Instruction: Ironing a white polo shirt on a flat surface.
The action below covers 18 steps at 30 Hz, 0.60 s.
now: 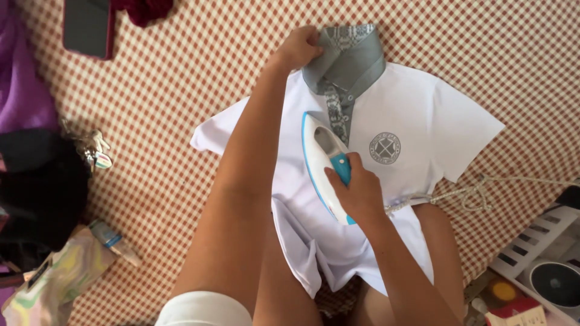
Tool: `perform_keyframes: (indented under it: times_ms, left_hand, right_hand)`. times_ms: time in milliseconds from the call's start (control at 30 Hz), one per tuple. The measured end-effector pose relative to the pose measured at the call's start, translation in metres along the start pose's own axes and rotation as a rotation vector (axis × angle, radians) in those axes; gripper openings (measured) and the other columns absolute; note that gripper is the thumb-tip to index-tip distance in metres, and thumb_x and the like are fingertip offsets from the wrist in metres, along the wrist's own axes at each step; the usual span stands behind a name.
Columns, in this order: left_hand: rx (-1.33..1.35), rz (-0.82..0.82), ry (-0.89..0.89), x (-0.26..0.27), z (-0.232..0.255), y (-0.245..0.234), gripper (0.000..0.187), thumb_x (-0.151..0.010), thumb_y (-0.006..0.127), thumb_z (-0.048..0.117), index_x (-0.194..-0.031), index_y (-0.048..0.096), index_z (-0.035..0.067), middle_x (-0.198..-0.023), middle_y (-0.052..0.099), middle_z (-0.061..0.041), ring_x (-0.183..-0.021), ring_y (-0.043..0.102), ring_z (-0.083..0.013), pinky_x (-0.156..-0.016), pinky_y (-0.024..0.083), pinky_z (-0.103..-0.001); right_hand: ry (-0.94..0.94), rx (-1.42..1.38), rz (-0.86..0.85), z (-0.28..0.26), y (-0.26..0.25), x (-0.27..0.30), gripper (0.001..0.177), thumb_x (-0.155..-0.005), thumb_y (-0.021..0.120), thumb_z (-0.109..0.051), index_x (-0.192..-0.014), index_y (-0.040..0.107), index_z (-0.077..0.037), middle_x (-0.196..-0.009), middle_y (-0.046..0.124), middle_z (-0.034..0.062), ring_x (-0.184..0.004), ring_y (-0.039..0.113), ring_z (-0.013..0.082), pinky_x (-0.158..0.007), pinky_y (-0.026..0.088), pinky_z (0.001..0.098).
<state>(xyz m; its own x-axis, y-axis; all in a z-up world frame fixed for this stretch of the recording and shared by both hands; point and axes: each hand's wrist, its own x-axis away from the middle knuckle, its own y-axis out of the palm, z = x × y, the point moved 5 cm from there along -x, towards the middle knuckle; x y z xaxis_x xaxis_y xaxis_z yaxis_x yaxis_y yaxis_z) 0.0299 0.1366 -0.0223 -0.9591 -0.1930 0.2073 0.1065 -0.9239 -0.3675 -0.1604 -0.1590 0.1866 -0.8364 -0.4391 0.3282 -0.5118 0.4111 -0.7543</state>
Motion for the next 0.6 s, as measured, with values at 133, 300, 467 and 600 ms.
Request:
perform_keyframes:
  times_ms: [133,300,467,600]
  left_hand:
    - [-0.201,0.405,0.136,0.005,0.02,-0.018,0.021,-0.084,0.077,0.013,-0.097,0.062,0.005,-0.087,0.072,-0.013,-0.087,0.07,-0.0342,-0.075,0.053,-0.046]
    - [-0.5,0.613,0.454,0.038,0.108,-0.027,0.016,-0.083,0.068,0.008,-0.098,0.069,0.01,-0.097,0.073,-0.015,-0.097,0.066,-0.0415,-0.082,0.051,-0.052]
    - [-1.18,-0.085,0.249,0.048,0.129,0.039,0.026,-0.077,0.067,0.022,-0.1,0.074,0.011,-0.103,0.072,-0.014,-0.106,0.064,-0.0325,-0.091,0.046,-0.046]
    - [-1.387,0.017,0.243,-0.015,0.042,0.077,0.025,-0.09,0.063,0.023,-0.105,0.078,0.011,-0.11,0.073,-0.013,-0.112,0.063,-0.0333,-0.09,0.046,-0.045]
  right_hand:
    - [-0.024,-0.021,0.018,0.003,0.014,-0.007,0.041,-0.093,0.069,-0.04,-0.112,0.054,-0.006,-0.075,0.07,0.021,-0.073,0.07,0.045,-0.064,0.052,0.053]
    - [0.025,-0.056,0.032,0.012,0.041,-0.005,0.041,-0.093,0.07,-0.034,-0.118,0.052,-0.007,-0.081,0.072,0.0217,-0.078,0.069,0.0465,-0.069,0.051,0.0553]
    - [-0.062,-0.166,-0.074,0.012,0.033,-0.014,0.053,-0.087,0.074,-0.031,-0.125,0.048,-0.006,-0.088,0.071,0.0227,-0.081,0.07,0.0464,-0.069,0.053,0.0532]
    - [0.208,-0.199,-0.207,0.003,0.025,-0.007,0.052,-0.088,0.069,-0.034,-0.128,0.047,-0.009,-0.079,0.074,0.0229,-0.077,0.075,0.0413,-0.073,0.057,0.0492]
